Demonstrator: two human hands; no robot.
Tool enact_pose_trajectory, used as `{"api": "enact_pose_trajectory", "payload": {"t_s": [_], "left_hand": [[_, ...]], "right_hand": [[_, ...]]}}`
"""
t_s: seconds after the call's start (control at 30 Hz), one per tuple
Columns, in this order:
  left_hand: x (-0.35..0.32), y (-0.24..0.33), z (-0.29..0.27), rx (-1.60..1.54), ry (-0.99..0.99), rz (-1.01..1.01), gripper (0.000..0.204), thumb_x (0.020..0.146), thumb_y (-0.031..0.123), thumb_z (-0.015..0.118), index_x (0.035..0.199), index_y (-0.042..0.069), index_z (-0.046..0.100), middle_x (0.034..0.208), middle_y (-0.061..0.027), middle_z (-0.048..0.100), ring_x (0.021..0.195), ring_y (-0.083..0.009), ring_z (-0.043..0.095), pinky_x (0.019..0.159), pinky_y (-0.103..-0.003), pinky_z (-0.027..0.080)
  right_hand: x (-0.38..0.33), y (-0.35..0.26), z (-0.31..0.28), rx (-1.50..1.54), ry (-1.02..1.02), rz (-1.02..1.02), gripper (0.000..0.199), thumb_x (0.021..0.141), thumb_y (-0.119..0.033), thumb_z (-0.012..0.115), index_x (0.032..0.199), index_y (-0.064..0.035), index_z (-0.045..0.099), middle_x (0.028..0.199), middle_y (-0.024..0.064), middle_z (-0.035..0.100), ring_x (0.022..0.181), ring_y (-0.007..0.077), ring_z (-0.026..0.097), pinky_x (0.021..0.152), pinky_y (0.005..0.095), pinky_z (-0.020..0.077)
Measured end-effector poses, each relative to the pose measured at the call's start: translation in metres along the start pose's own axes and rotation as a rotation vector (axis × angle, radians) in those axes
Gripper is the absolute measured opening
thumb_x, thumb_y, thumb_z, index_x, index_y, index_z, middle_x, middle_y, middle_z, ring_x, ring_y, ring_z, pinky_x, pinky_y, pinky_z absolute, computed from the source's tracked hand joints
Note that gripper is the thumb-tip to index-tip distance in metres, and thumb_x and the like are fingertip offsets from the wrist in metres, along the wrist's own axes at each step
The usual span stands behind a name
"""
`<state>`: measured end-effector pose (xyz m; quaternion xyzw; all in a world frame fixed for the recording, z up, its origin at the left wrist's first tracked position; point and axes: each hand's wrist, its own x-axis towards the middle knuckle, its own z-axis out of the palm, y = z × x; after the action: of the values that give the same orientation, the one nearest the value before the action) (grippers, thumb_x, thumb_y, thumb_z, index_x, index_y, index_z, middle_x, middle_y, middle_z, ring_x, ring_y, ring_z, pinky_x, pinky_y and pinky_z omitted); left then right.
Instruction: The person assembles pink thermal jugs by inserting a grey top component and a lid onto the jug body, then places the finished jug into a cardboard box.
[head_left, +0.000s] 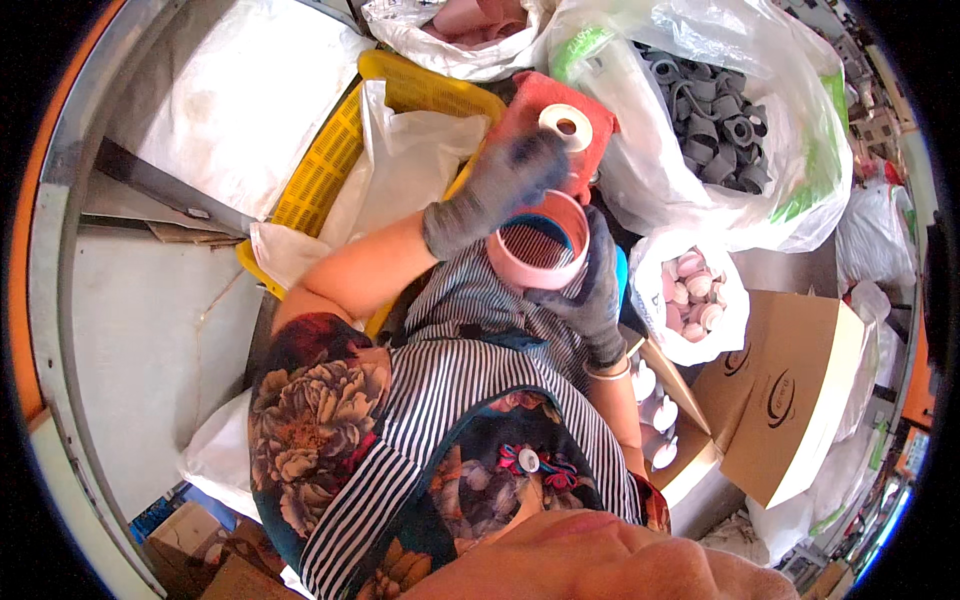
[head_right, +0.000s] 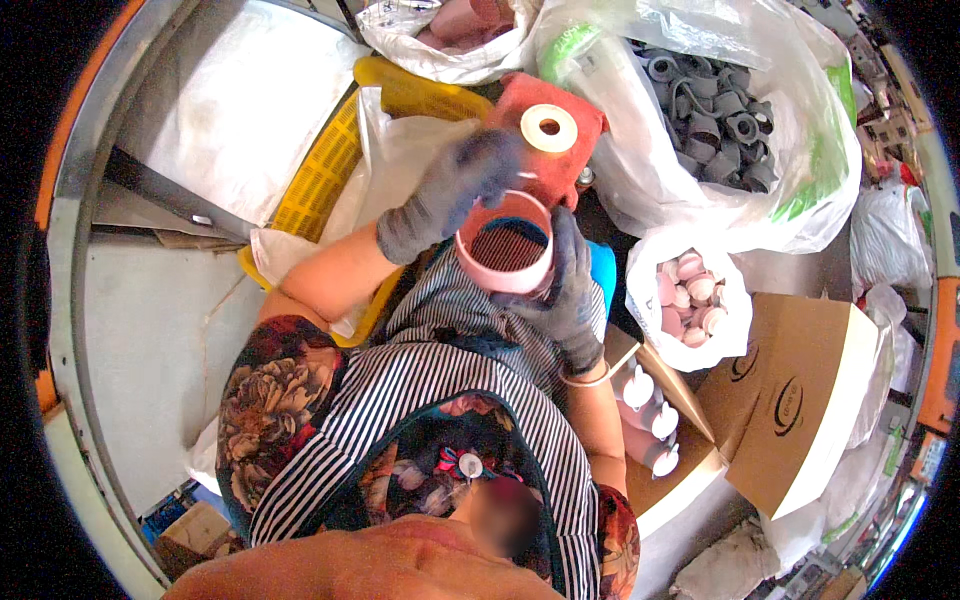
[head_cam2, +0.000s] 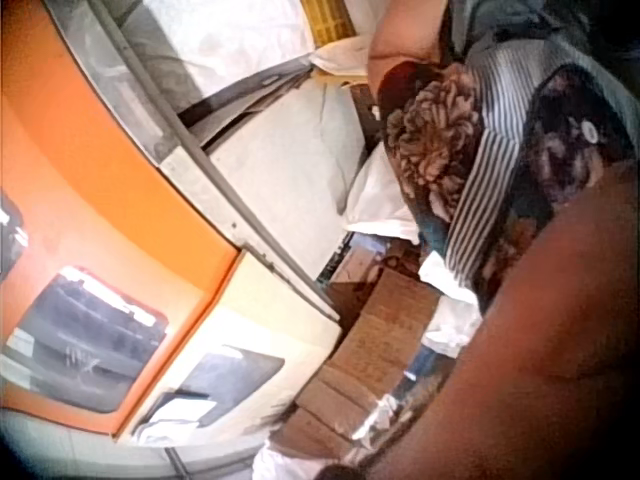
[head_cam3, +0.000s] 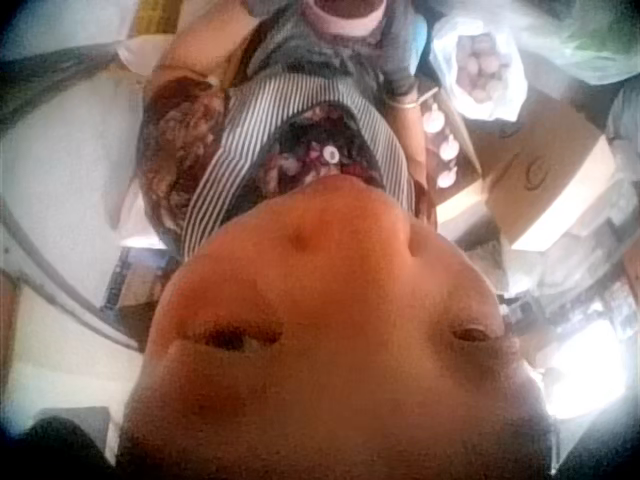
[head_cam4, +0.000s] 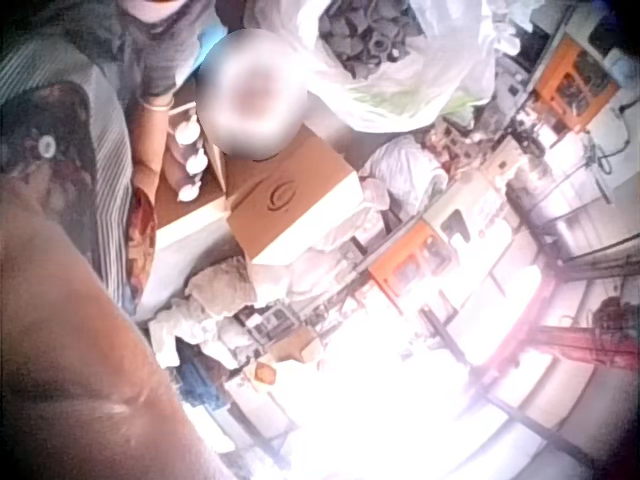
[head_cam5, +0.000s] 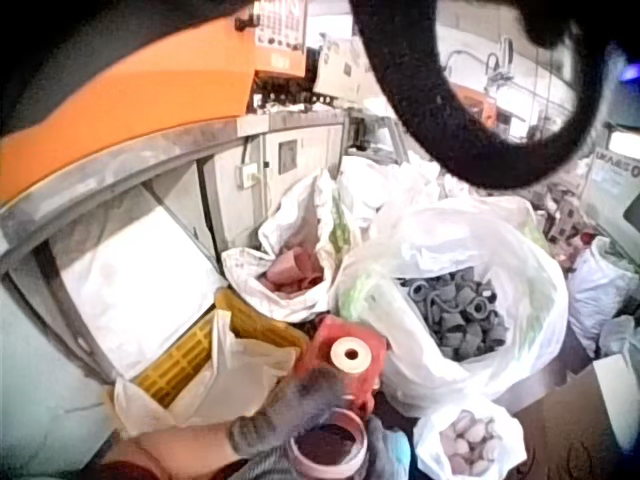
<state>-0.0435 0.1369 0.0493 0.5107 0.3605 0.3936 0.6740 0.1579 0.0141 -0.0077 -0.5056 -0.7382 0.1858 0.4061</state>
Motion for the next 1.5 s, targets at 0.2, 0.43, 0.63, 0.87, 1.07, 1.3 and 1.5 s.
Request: {"api": "enact_pose_trajectory", "payload": {"t_s": [0.2,0.43,0.63,0.87,1.07,1.3,1.5], "left_hand": [[0.044,-0.007,-0.032,-0.656,0.012,0.203,0.035,0.107,0.045,0.049,0.085,0.019,0.055,0.065,0.0023,0.045,0.056,-0.0129,0.048,0.055,-0.028,0.044],[0.219,0.066,-0.159,0.063,0.138,0.750,0.047,0.101,0.024,0.062,0.138,-0.003,0.054,0.131,-0.0192,0.063,0.124,-0.0329,0.060,0.102,-0.038,0.049],[0.155,0.004,-0.134,0.774,0.314,0.662,0.042,0.103,0.029,0.063,0.138,0.007,0.061,0.130,-0.0104,0.067,0.121,-0.0209,0.063,0.105,-0.036,0.049],[0.000,-0.038,-0.015,0.291,-0.174,0.387,0.047,0.102,0.019,0.060,0.144,-0.001,0.053,0.146,-0.0157,0.057,0.138,-0.0252,0.049,0.118,-0.040,0.036],[-0.027,-0.021,0.027,0.387,0.180,0.446,0.055,0.103,0.027,0.059,0.148,-0.002,0.046,0.149,-0.0188,0.052,0.140,-0.0313,0.047,0.119,-0.041,0.034],[0.016,-0.040,-0.059,0.219,-0.176,0.057,0.050,0.107,0.033,0.045,0.143,-0.001,0.052,0.140,-0.0146,0.061,0.129,-0.0235,0.057,0.115,-0.039,0.040],[-0.001,-0.078,-0.072,-0.469,-0.228,-0.050,0.077,0.090,0.050,0.064,0.143,-0.005,0.050,0.141,-0.0217,0.059,0.129,-0.0324,0.058,0.114,-0.045,0.042]], "right_hand": [[-0.015,0.002,0.000,0.364,0.082,0.134,0.132,0.057,-0.047,0.098,0.155,0.0062,0.027,0.150,0.0237,0.048,0.136,0.0377,0.052,0.115,0.0464,0.0409],[-0.019,0.000,0.007,0.304,0.117,0.164,0.132,0.061,-0.046,0.097,0.157,0.0048,0.024,0.152,0.0234,0.046,0.138,0.0361,0.050,0.116,0.0453,0.0403],[-0.009,0.005,-0.009,0.453,0.136,0.181,0.137,0.063,-0.045,0.097,0.159,0.0077,0.015,0.157,0.0236,0.040,0.145,0.0323,0.042,0.120,0.0446,0.0347],[0.010,0.021,-0.028,0.762,0.092,0.283,0.144,0.057,-0.053,0.096,0.161,0.0029,0.013,0.162,0.0196,0.032,0.149,0.0300,0.034,0.123,0.0452,0.0281],[0.024,-0.030,-0.017,0.104,0.330,0.227,0.125,0.064,-0.041,0.095,0.157,0.0032,0.025,0.156,0.0212,0.040,0.142,0.0331,0.043,0.119,0.0455,0.0331],[0.032,-0.041,-0.065,0.252,-0.160,-0.092,0.065,0.080,-0.009,0.082,0.138,0.0027,0.055,0.126,0.0212,0.064,0.102,0.0316,0.067,0.088,0.0404,0.0551],[0.095,0.154,-0.116,-0.032,0.226,0.303,0.040,0.095,-0.025,0.073,0.128,-0.0036,0.065,0.117,0.0173,0.068,0.102,0.0257,0.069,0.083,0.0350,0.0563]]}}
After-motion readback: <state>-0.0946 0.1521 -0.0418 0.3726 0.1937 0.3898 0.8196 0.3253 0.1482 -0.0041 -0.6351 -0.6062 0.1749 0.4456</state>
